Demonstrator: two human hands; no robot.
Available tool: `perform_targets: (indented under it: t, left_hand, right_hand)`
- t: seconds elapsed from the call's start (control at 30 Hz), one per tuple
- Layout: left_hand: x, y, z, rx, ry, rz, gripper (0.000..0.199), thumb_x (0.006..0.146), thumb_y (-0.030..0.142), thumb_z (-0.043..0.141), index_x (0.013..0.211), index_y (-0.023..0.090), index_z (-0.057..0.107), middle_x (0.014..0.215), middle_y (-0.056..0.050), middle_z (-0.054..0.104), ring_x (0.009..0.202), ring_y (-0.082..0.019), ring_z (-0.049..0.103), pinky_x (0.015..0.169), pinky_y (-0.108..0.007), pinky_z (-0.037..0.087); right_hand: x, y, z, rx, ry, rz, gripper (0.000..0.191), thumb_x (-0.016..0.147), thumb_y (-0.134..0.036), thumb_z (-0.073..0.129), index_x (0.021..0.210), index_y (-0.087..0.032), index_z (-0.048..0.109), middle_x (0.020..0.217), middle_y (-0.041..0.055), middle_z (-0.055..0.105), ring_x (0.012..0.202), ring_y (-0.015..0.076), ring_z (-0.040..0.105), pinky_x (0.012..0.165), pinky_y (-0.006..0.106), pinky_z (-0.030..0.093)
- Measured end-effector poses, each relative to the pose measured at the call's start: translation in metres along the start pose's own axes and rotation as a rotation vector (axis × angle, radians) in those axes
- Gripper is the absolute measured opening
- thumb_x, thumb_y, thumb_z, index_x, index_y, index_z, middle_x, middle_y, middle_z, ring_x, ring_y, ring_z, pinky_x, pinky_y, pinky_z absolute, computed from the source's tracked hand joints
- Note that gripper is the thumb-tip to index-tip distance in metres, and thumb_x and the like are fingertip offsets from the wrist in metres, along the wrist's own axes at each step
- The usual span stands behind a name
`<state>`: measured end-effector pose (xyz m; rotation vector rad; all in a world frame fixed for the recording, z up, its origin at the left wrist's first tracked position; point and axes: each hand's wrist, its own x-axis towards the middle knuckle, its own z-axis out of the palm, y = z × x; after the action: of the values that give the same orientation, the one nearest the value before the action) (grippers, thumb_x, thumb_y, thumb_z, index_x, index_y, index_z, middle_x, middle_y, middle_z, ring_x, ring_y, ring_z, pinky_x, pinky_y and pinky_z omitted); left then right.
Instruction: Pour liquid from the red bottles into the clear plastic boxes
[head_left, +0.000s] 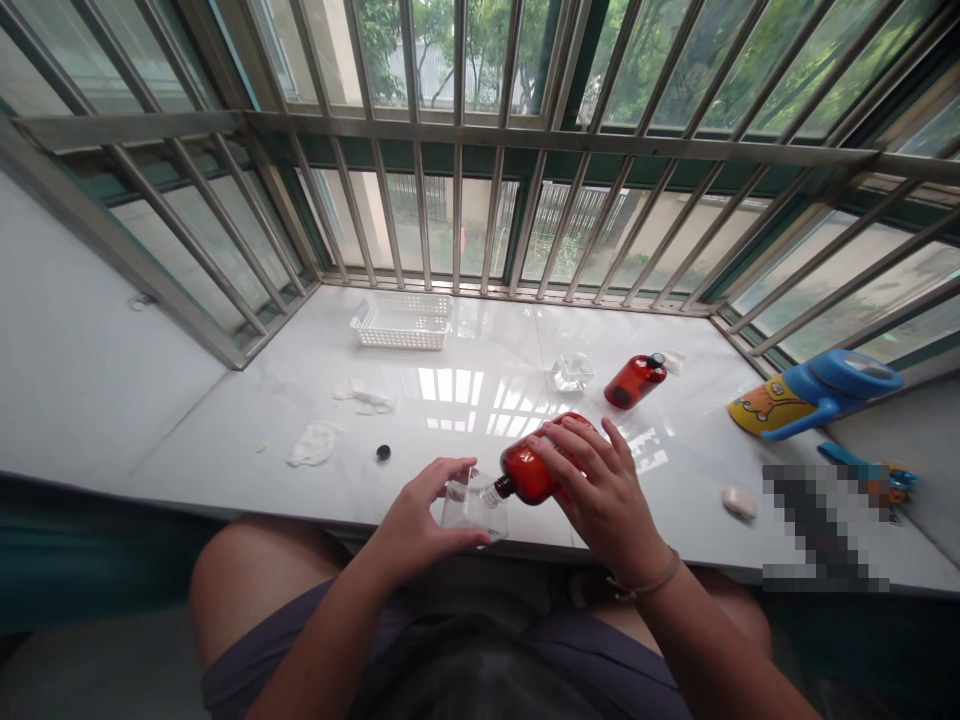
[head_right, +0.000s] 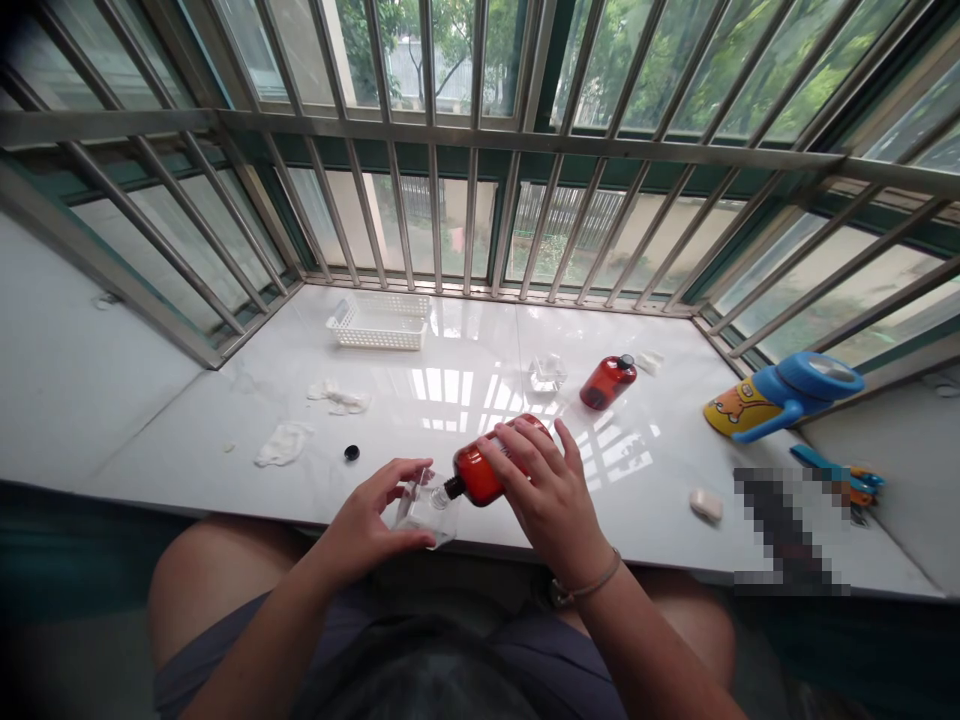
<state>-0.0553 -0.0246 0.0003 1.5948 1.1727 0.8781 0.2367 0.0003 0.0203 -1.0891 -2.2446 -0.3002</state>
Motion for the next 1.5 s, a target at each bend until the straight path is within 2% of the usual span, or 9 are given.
perform_targets:
  t: [0.3,0.57,0.87,1.03,1.23,1.5]
  left_hand:
    - [0.0005,-0.0005,0.0012,-0.030,-0.011,-0.009,0.081,0.073,0.048,0.099,0.145,0.029,0.067,0.139,-0.012,0.070,0.124,-0.034,0.070,0.104,-0.047,0.063]
    - [0.0001,-0.0021,0.0013,-0.029,-0.020,-0.009,0.080,0.074,0.045,0.100,0.145,0.031,0.066,0.139,-0.009,0.070,0.127,-0.032,0.068,0.104,-0.042,0.061]
    - [0.0012,-0.0013,0.0013,-0.028,-0.026,-0.029,0.080,0.074,0.044,0.099,0.146,0.030,0.065,0.140,-0.010,0.069,0.127,-0.033,0.068,0.105,-0.044,0.060]
    - [0.0017,-0.0036,0.0019,-0.032,-0.028,-0.035,0.080,0.074,0.043,0.099,0.146,0.029,0.065,0.140,-0.010,0.069,0.129,-0.033,0.066,0.105,-0.043,0.059]
    - [0.0015,-0.0042,0.0019,-0.029,-0.024,-0.037,0.081,0.073,0.041,0.100,0.145,0.028,0.066,0.138,-0.009,0.069,0.127,-0.031,0.067,0.105,-0.042,0.059]
    - [0.0023,-0.0070,0.0020,-0.025,-0.021,-0.035,0.080,0.074,0.043,0.099,0.145,0.029,0.065,0.139,-0.009,0.068,0.126,-0.031,0.066,0.105,-0.043,0.059]
  right_hand:
    - [0.0007,-0.0017,-0.0001,0.022,-0.008,0.016,0.074,0.101,-0.004,0.058,0.164,-0.042,0.047,0.151,0.0026,0.068,0.148,0.0299,0.057,0.136,0.064,0.028]
    - [0.0010,-0.0002,0.0005,-0.005,-0.007,0.002,0.072,0.103,-0.004,0.058,0.164,-0.040,0.046,0.151,0.0040,0.068,0.149,0.0301,0.057,0.134,0.063,0.029]
    - [0.0008,0.0003,0.0010,0.011,-0.003,0.015,0.075,0.102,-0.003,0.060,0.165,-0.042,0.045,0.151,0.0028,0.068,0.149,0.0300,0.057,0.135,0.062,0.027]
    - [0.0020,0.0005,0.0007,-0.025,0.002,-0.012,0.069,0.102,-0.003,0.059,0.162,-0.037,0.050,0.151,0.0051,0.068,0.148,0.0293,0.057,0.135,0.062,0.027]
    - [0.0040,0.0002,0.0007,-0.045,0.038,-0.036,0.053,0.103,-0.007,0.064,0.151,-0.028,0.061,0.147,0.0075,0.070,0.146,0.0295,0.058,0.135,0.061,0.027]
    - [0.0034,0.0015,0.0004,-0.057,0.039,-0.037,0.051,0.102,-0.008,0.067,0.149,-0.028,0.063,0.149,0.0074,0.069,0.145,0.0301,0.059,0.134,0.061,0.029]
